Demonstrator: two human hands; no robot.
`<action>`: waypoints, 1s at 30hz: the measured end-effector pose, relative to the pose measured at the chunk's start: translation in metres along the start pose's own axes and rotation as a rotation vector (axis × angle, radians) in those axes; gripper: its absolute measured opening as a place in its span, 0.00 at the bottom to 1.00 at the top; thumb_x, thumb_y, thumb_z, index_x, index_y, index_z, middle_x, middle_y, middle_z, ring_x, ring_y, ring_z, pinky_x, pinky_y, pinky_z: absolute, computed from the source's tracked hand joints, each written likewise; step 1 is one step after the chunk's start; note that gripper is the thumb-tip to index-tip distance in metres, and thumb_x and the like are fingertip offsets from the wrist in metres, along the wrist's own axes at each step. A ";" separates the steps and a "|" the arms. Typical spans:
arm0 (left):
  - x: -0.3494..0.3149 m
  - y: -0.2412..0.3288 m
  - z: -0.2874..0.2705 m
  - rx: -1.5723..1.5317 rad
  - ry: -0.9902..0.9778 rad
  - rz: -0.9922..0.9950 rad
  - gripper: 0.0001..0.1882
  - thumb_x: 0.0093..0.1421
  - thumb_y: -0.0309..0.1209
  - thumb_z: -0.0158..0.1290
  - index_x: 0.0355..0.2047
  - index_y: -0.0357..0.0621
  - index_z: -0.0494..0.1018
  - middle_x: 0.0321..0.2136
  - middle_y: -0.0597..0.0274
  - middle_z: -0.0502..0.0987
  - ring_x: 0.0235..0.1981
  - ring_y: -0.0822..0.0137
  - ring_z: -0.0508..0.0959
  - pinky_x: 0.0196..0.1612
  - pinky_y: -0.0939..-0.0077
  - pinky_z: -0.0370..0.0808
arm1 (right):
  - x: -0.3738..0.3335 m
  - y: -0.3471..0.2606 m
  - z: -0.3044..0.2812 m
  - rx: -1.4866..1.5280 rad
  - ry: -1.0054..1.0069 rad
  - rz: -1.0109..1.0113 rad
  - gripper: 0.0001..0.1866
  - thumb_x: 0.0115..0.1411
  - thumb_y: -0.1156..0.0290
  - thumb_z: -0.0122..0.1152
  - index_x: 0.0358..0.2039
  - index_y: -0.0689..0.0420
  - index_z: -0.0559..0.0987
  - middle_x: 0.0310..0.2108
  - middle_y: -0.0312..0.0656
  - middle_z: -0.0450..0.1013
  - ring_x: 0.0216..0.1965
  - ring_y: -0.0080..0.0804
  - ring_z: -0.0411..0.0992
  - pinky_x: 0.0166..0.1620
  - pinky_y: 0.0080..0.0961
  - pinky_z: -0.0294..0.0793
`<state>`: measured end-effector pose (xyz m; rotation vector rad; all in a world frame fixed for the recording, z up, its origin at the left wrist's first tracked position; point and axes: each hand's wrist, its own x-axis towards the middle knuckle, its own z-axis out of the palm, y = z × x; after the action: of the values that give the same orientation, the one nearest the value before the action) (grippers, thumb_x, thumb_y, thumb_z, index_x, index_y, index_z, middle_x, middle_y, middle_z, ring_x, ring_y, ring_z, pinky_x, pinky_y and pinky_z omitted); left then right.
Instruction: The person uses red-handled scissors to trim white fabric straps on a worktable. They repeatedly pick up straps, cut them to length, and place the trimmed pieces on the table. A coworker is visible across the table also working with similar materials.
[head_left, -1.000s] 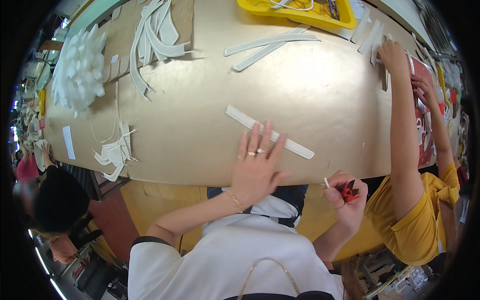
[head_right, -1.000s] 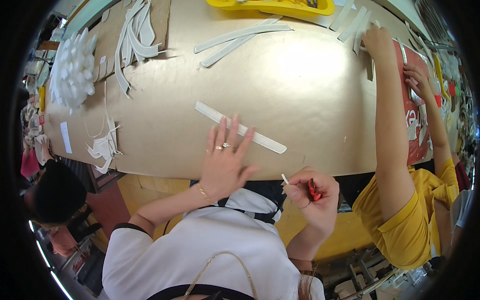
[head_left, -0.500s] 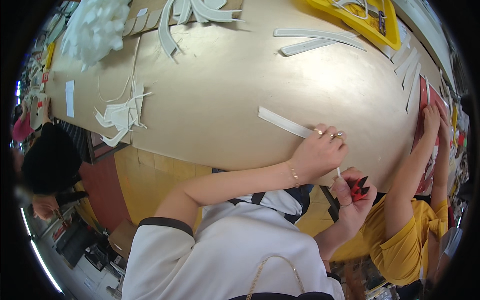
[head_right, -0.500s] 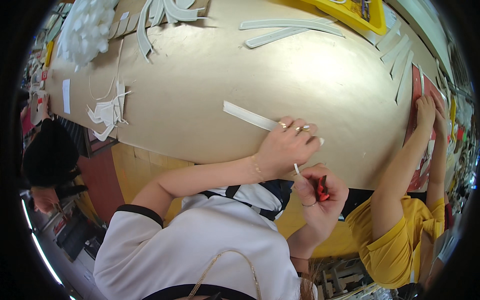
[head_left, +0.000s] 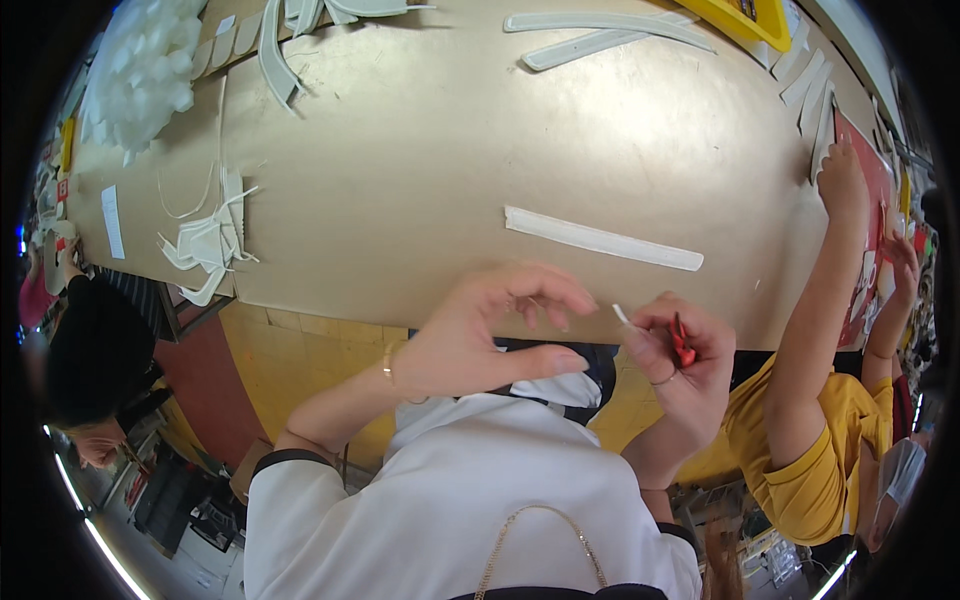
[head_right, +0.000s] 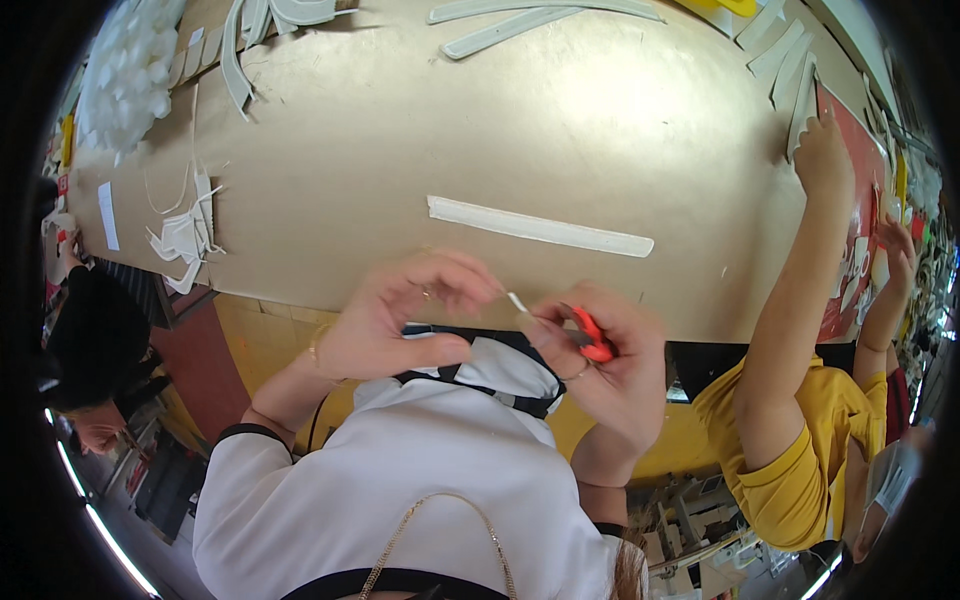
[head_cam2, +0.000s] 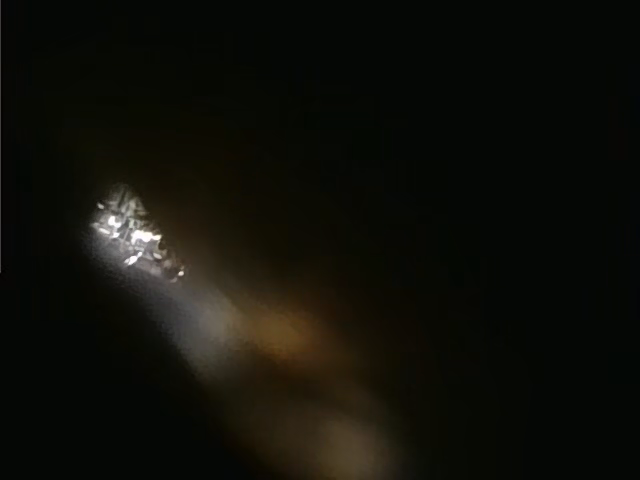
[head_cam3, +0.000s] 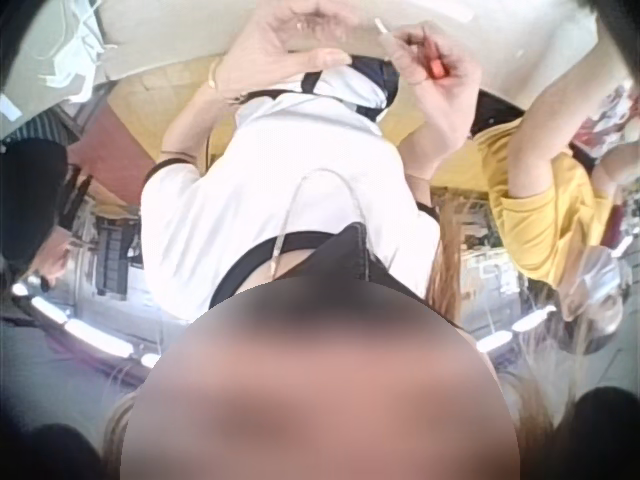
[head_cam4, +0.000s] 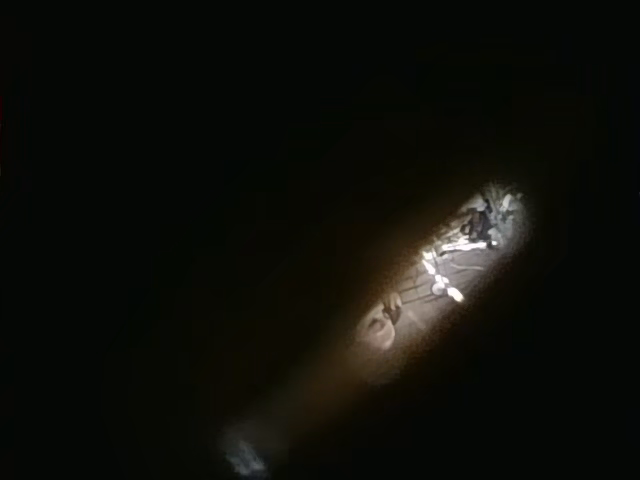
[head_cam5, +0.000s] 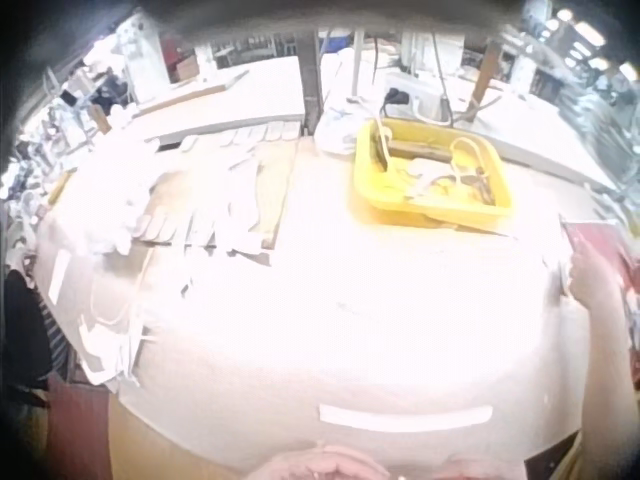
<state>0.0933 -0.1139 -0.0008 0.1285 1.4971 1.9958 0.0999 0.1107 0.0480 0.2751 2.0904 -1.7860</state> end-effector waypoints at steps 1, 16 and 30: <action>0.000 0.002 -0.002 -0.006 0.022 0.008 0.15 0.55 0.27 0.65 0.43 0.41 0.77 0.46 0.62 0.75 0.41 0.73 0.74 0.46 0.76 0.69 | 0.003 0.000 0.004 -0.011 -0.025 0.006 0.06 0.50 0.82 0.69 0.29 0.66 0.80 0.22 0.36 0.71 0.23 0.21 0.65 0.29 0.18 0.65; 0.002 -0.021 -0.007 0.677 0.677 0.290 0.05 0.52 0.28 0.65 0.29 0.49 0.79 0.44 0.59 0.72 0.49 0.62 0.70 0.48 0.68 0.64 | 0.042 0.009 0.037 -0.376 -0.051 0.016 0.10 0.58 0.71 0.66 0.27 0.64 0.75 0.20 0.28 0.66 0.22 0.13 0.56 0.26 0.15 0.57; 0.022 -0.039 -0.018 0.896 0.872 0.325 0.05 0.51 0.30 0.65 0.26 0.49 0.80 0.52 0.55 0.70 0.62 0.51 0.61 0.64 0.54 0.54 | 0.067 0.015 0.057 -0.369 -0.030 -0.055 0.12 0.60 0.68 0.67 0.30 0.65 0.78 0.18 0.31 0.64 0.22 0.18 0.59 0.26 0.19 0.59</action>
<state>0.0839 -0.1114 -0.0481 -0.1718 3.0235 1.4772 0.0532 0.0507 0.0003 0.0889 2.3706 -1.3831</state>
